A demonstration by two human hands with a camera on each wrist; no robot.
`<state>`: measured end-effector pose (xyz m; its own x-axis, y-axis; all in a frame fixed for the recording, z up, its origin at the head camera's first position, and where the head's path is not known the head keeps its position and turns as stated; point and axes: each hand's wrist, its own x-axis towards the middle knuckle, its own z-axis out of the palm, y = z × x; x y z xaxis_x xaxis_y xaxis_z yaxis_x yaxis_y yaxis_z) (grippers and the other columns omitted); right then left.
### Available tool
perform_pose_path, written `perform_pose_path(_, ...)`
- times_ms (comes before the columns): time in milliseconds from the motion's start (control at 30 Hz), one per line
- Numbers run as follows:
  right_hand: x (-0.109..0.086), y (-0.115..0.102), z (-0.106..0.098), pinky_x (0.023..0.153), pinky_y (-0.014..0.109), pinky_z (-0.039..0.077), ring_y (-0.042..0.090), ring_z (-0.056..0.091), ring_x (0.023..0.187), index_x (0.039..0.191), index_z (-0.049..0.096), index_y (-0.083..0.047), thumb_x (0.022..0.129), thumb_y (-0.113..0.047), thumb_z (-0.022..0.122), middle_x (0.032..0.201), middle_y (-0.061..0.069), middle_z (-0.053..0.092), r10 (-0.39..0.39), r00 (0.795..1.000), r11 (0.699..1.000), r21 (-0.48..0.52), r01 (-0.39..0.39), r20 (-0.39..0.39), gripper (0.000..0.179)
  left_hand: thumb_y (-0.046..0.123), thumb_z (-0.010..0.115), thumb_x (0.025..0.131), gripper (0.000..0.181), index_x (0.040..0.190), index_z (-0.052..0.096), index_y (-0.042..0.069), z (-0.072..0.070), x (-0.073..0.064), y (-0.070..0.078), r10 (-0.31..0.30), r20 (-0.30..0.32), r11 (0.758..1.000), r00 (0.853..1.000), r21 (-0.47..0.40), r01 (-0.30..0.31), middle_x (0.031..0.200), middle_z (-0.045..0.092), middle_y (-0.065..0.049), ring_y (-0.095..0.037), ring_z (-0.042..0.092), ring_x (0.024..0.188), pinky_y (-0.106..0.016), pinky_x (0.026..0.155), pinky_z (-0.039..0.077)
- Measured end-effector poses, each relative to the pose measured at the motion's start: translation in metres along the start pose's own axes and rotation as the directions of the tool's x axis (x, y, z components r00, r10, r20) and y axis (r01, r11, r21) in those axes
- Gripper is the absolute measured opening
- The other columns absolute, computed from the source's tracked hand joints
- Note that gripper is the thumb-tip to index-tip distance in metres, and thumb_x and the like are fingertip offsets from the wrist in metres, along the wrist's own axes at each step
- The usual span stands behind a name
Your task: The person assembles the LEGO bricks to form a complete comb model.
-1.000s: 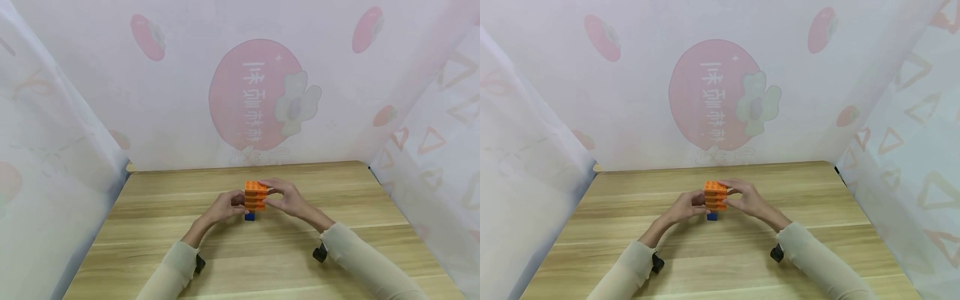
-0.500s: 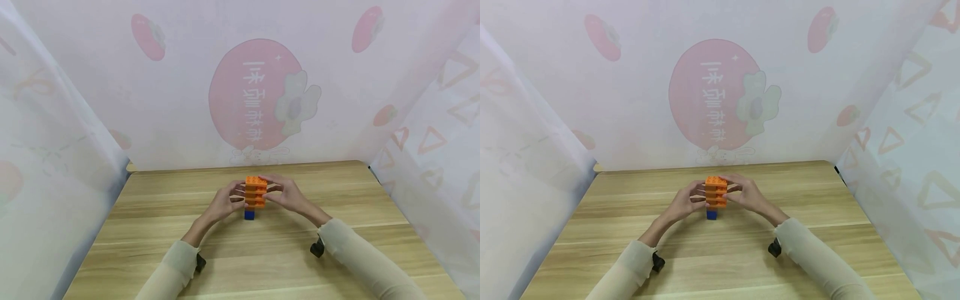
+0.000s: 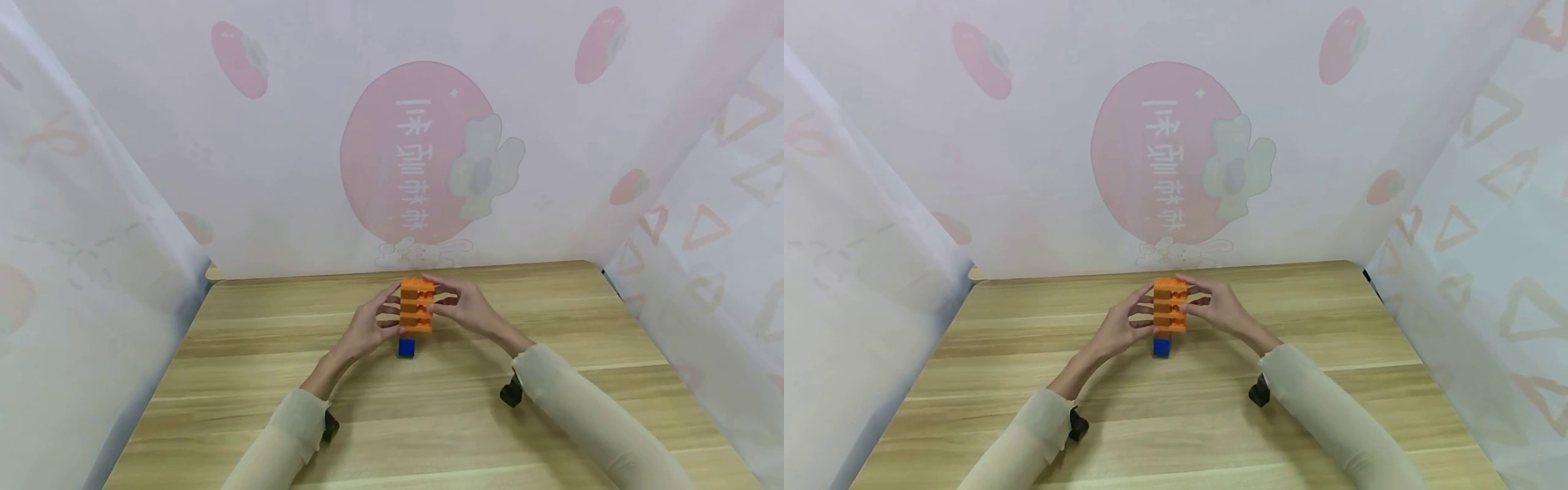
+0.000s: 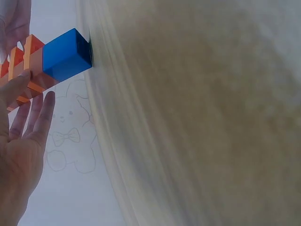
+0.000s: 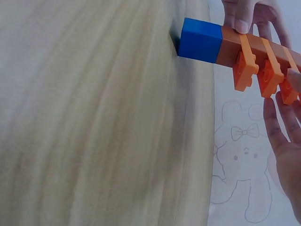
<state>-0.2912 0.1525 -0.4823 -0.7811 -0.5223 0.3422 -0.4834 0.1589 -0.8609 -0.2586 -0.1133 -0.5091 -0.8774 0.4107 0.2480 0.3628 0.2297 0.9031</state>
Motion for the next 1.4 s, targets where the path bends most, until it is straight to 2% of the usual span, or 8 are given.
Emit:
perform_pose_path(200,0.01,0.005,-0.003,0.084,0.034,0.063,0.042,0.069,0.118,0.153,0.057,-0.011,0.096,0.0,0.076,0.138,0.018,0.066,0.046,0.999,0.999,0.012,-0.047,0.021,0.06,-0.016,0.077,0.088,0.097,0.167,0.031,0.017,-0.002,0.003,-0.001,-0.009,0.003,1.0,1.0,0.01,0.009,0.141,0.057,-0.022,-0.037,0.066,0.119,-0.038,0.092,0.061)
perform_pose_path(433,0.016,0.015,-0.005,0.086,0.036,0.063,0.035,0.069,0.12,0.154,0.056,-0.013,0.097,-0.009,0.078,0.146,0.016,0.062,0.118,0.993,0.993,-0.019,-0.118,0.024,0.06,-0.01,0.081,0.087,0.1,0.168,0.027,0.012,-0.003,0.007,-0.001,-0.06,0.043,0.998,0.997,-0.016,0.061,0.139,0.057,-0.025,-0.04,0.067,0.118,-0.042,0.094,0.061)
perform_pose_path(633,0.021,0.026,-0.005,0.088,0.037,0.063,0.034,0.069,0.12,0.153,0.056,-0.013,0.098,-0.009,0.077,0.151,0.015,0.059,0.203,0.979,0.977,0.061,-0.204,0.03,0.059,0.001,0.085,0.088,0.1,0.168,0.027,0.013,-0.002,0.013,-0.007,-0.111,0.055,0.994,0.992,0.02,0.11,0.138,0.061,-0.02,-0.036,0.069,0.117,-0.041,0.095,0.06)
perform_pose_path(767,0.024,0.036,-0.004,0.088,0.038,0.063,0.032,0.07,0.117,0.153,0.056,-0.01,0.098,-0.005,0.076,0.149,0.017,0.06,0.215,0.976,0.97,0.105,-0.218,0.041,0.058,0.005,0.086,0.089,0.1,0.169,0.025,0.013,-0.002,0.016,-0.009,-0.169,0.067,0.985,0.983,0.032,0.168,0.139,0.06,-0.019,-0.034,0.069,0.118,-0.043,0.096,0.06)
perform_pose_path(900,0.028,0.044,-0.002,0.09,0.04,0.062,0.032,0.072,0.116,0.154,0.054,-0.005,0.098,-0.002,0.075,0.146,0.021,0.062,0.23,0.972,0.966,0.108,-0.235,0.058,0.059,0.006,0.086,0.09,0.099,0.168,0.026,0.013,-0.002,0.016,-0.008,-0.227,0.076,0.974,0.971,0.011,0.227,0.139,0.06,-0.02,-0.033,0.069,0.118,-0.044,0.095,0.06)
perform_pose_path(1100,0.029,0.048,-0.001,0.094,0.042,0.061,0.035,0.071,0.118,0.154,0.052,-0.001,0.099,-0.004,0.074,0.143,0.023,0.063,0.292,0.954,0.954,0.045,-0.295,0.069,0.059,0.008,0.083,0.093,0.095,0.168,0.024,0.011,-0.003,0.017,-0.009,-0.252,0.121,0.967,0.96,-0.006,0.255,0.14,0.06,-0.022,-0.037,0.068,0.122,-0.047,0.098,0.059)
perform_pose_path(1267,0.029,0.054,0.001,0.094,0.038,0.06,0.037,0.069,0.12,0.154,0.05,0.003,0.099,-0.004,0.073,0.144,0.026,0.062,0.314,0.946,0.946,0.06,-0.319,0.084,0.059,0.012,0.084,0.092,0.094,0.168,0.027,0.011,-0.003,0.017,-0.009,-0.303,0.127,0.952,0.944,-0.009,0.307,0.141,0.06,-0.021,-0.036,0.066,0.124,-0.049,0.103,0.056)
perform_pose_path(1400,0.03,0.059,0.003,0.093,0.036,0.061,0.035,0.07,0.118,0.154,0.049,0.003,0.099,-0.004,0.074,0.142,0.025,0.064,0.329,0.94,0.939,0.073,-0.336,0.089,0.061,0.005,0.082,0.093,0.092,0.167,0.028,0.007,-0.003,0.018,-0.01,-0.329,0.13,0.94,0.936,-0.049,0.337,0.14,0.059,-0.024,-0.037,0.068,0.121,-0.048,0.102,0.057)
